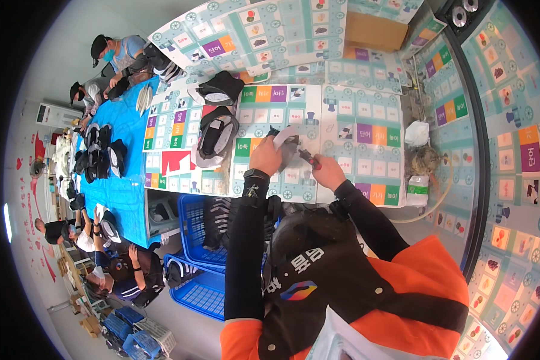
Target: The person picks up black shoe components from a basket, applies adhesive using a nozzle-fed dispenser while moving their hands around the edge of the component, and places the components into a stack.
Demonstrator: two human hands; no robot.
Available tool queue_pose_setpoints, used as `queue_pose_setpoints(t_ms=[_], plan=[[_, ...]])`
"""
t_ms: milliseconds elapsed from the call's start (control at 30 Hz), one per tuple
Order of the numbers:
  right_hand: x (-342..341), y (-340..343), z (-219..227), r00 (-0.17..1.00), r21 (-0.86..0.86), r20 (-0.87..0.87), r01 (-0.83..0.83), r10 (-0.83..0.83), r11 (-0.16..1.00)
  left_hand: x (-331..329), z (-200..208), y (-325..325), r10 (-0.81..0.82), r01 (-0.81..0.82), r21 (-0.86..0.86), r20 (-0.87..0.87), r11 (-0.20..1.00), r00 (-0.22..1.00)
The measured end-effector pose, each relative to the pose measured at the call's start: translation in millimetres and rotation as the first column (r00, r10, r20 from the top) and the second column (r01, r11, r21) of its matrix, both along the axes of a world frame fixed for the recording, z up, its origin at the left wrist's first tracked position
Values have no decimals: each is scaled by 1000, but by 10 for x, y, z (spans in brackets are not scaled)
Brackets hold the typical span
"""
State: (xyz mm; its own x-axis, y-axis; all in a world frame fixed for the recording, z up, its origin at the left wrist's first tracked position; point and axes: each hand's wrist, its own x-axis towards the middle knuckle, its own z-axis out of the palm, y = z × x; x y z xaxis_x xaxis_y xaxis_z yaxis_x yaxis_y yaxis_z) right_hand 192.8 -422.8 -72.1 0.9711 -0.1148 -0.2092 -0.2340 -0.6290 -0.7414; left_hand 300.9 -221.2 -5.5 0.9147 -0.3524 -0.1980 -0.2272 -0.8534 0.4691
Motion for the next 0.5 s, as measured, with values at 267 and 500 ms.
queue_pose_setpoints(t_ms=[267, 500], plan=[[58, -40, -29, 999, 24, -42, 1, 0, 1000, 2, -102, 35, 10, 2, -85, 132, 996, 991], [43, 58, -459, 961, 593, -196, -42, 195, 804, -78, -272, 392, 198, -196, -34, 67, 980, 978]])
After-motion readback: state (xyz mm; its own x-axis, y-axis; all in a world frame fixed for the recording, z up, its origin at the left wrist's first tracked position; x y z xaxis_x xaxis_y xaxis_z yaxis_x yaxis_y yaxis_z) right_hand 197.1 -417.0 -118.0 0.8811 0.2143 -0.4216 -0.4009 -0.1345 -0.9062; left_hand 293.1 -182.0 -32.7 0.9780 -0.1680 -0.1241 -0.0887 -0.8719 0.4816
